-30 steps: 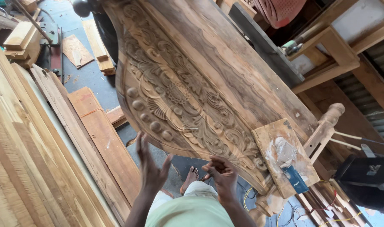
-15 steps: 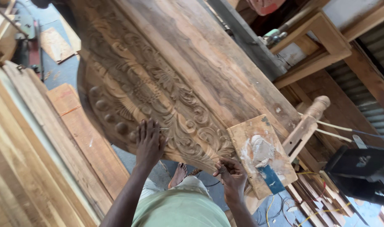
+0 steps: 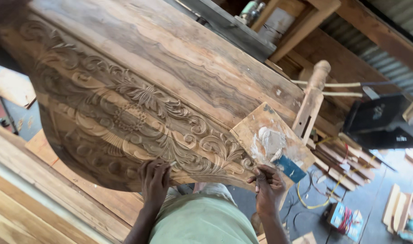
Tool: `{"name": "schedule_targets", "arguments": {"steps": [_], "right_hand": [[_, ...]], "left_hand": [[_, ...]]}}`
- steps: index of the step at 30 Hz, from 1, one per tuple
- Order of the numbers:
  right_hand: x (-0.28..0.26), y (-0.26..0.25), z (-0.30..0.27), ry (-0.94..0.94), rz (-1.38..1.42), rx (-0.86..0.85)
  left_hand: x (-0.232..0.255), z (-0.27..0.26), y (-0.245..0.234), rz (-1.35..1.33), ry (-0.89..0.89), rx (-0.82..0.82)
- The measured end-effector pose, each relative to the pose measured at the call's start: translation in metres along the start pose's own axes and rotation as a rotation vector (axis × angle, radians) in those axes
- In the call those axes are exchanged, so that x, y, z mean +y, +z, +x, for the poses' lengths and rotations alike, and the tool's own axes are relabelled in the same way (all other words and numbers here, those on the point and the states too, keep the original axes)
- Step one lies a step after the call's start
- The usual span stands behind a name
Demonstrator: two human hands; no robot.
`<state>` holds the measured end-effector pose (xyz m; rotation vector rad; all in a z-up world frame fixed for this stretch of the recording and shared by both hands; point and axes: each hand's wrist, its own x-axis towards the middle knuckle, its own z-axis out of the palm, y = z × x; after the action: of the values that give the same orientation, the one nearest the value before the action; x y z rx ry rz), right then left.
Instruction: The person applies a substance to a carved wooden headboard and sands the surface using a small sanding block by hand.
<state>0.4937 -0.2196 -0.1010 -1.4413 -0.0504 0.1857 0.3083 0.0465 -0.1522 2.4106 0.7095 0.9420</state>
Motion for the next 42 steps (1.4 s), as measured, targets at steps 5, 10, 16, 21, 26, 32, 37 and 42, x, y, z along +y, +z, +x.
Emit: {"name": "schedule_targets", "arguments": {"steps": [5, 10, 16, 21, 26, 32, 37, 42], "right_hand": [[-0.002, 0.008, -0.013, 0.028, 0.026, 0.134], [-0.011, 0.017, -0.023, -0.005, -0.003, 0.158], [-0.015, -0.032, -0.028, -0.061, -0.052, 0.396], [-0.020, -0.109, 0.025, -0.006, -0.807, 0.390], [0.003, -0.155, 0.081, 0.220, -1.118, 0.173], [0.023, -0.172, 0.095, 0.115, -1.136, 0.140], [0.010, -0.169, 0.104, 0.107, -1.021, 0.076], [-0.021, -0.158, 0.108, 0.498, -0.859, -0.114]], "left_hand": [[0.001, 0.044, 0.007, -0.311, -0.320, 0.018], [-0.005, 0.106, 0.014, -0.350, -0.062, -0.391], [-0.007, 0.113, 0.031, -0.218, -0.128, -1.046], [0.021, 0.088, 0.085, -0.304, 0.159, -0.692], [0.098, 0.062, 0.179, -0.878, -0.941, -1.069], [0.142, 0.058, 0.224, -1.073, -1.391, -0.715], [0.150, 0.058, 0.221, -1.129, -1.342, -0.612], [0.148, 0.079, 0.228, -1.183, -1.144, -0.698]]}}
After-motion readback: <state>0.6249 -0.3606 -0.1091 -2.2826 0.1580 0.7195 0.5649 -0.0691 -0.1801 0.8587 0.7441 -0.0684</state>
